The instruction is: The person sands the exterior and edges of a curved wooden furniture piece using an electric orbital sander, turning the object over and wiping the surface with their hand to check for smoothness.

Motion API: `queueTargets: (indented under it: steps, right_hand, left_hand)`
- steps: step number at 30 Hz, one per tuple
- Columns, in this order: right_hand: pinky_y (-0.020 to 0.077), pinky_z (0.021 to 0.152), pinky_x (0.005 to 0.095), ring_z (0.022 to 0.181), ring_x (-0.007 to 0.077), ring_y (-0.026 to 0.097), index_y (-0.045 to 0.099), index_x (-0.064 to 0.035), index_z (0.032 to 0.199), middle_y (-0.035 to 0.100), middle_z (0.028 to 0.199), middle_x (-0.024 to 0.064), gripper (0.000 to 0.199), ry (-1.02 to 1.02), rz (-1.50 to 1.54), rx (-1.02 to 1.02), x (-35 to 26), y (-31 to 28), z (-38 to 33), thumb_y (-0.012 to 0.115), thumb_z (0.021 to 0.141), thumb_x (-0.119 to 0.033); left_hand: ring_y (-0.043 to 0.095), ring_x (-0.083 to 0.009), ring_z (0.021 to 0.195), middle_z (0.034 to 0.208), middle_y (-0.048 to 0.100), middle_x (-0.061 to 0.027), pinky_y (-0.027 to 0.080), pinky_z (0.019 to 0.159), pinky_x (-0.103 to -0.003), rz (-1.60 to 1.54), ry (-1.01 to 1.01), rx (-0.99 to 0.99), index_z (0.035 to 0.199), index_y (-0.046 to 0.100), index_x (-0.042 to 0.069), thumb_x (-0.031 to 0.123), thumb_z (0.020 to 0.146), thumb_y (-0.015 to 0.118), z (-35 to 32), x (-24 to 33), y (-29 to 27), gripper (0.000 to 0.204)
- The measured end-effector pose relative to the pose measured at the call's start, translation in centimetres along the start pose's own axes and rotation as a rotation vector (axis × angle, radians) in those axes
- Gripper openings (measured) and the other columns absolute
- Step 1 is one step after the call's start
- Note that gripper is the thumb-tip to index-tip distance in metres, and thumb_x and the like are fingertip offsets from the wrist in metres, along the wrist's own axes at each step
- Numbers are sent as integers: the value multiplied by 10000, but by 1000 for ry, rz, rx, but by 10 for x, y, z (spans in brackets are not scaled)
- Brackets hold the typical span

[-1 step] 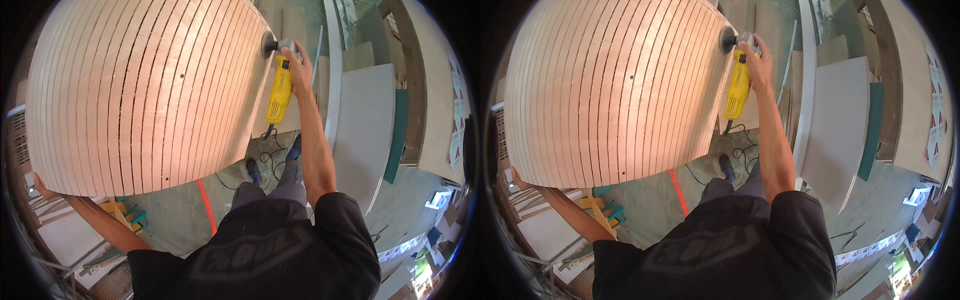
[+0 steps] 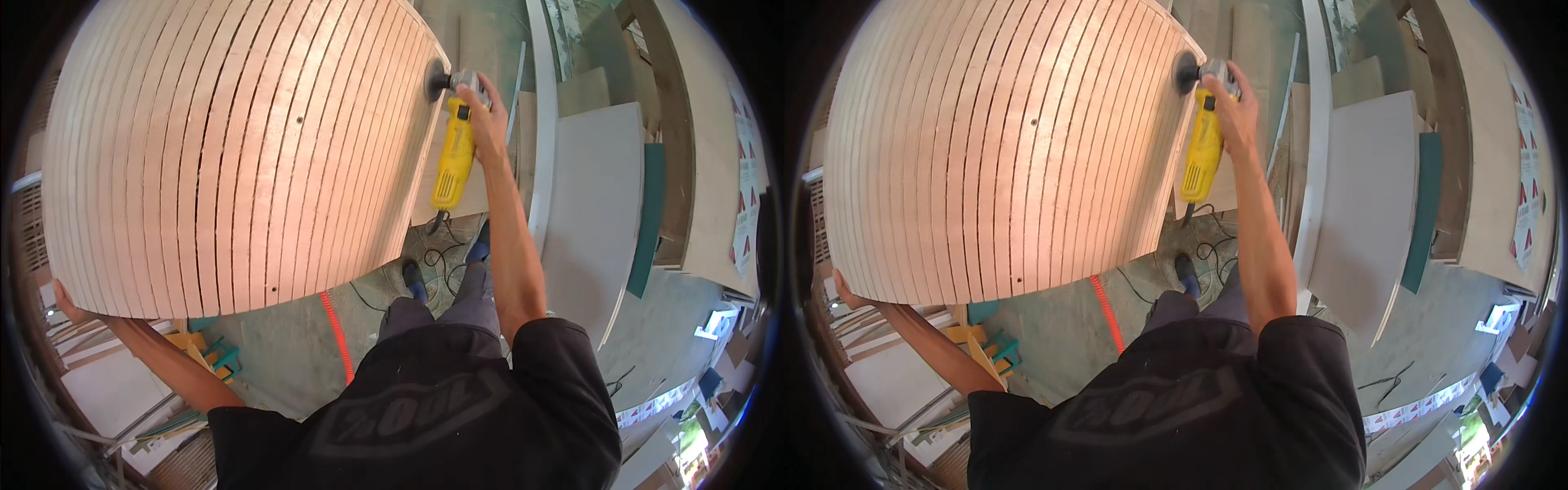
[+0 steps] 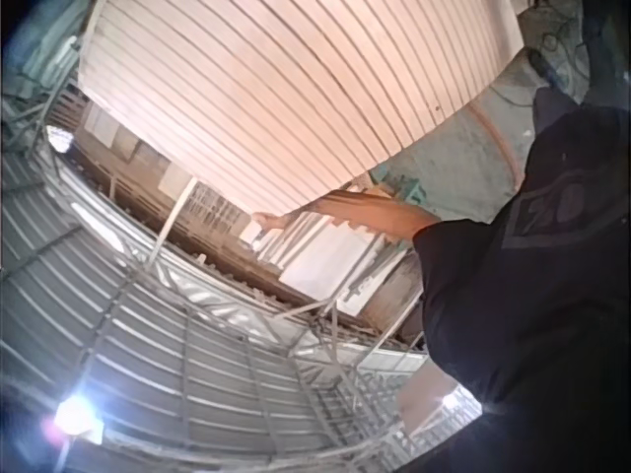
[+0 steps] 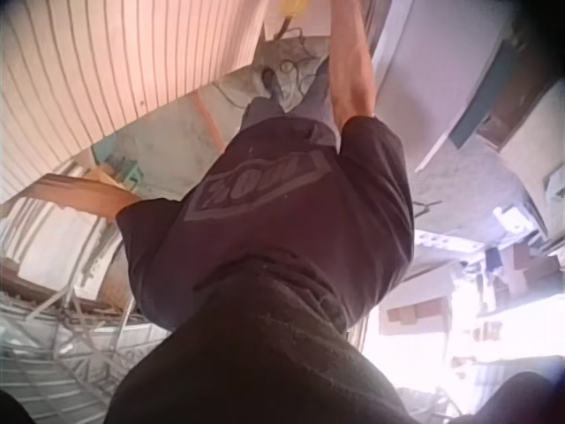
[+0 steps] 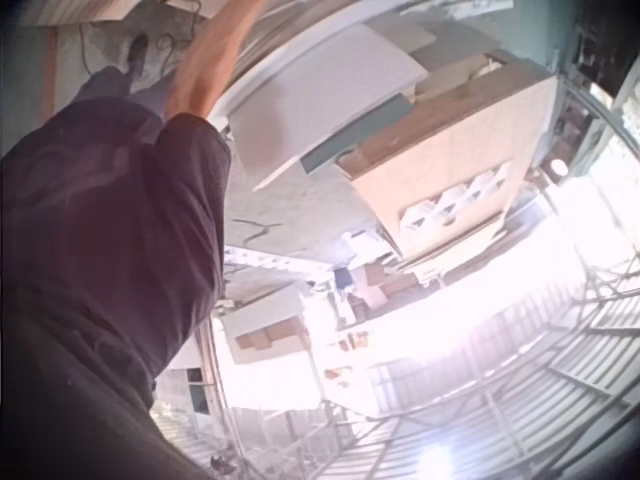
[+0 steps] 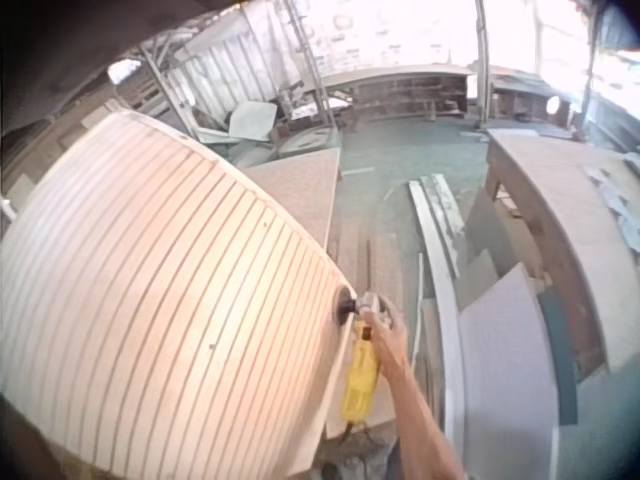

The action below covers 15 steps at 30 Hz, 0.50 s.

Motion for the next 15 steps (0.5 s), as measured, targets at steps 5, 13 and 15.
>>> queueTargets:
  steps: [5, 13, 15]
  right_hand:
    - [572, 809, 315, 953, 168, 698, 574, -14, 1480, 706, 1175, 117, 674, 50, 37, 23, 53, -15, -107, 829, 900, -243]
    - [590, 641, 332, 774, 187, 712, 499, -80, 1550, 713, 1064, 116, 696, 93, -86, 38, 114, -31, -279, 795, 942, -245]
    - [562, 853, 341, 1009, 202, 683, 526, -30, 1525, 685, 1224, 139, 695, 120, -88, 34, 104, -23, -315, 803, 926, -247]
  left_hand:
    - [688, -306, 1101, 1200, 681, -236, 558, 923, -417, -143, 3, -158, 1232, 651, -97, 351, 1012, 490, 22, -20, -6, 524]
    - [722, -310, 1012, 1128, 717, -209, 575, 910, -420, -264, 204, -84, 1189, 673, -117, 220, 1010, 580, 77, -53, 0, 393]
    - [737, -323, 987, 1120, 727, -209, 593, 912, -428, -355, 152, -56, 1181, 670, -142, 192, 998, 603, 79, -59, 0, 386]
Point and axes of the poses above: each hand's wrist, its own z-axis towards the middle knuckle, its own y-axis out of the palm, x = y × z, the point moved 3 cm from there along z, towards the middle knuckle
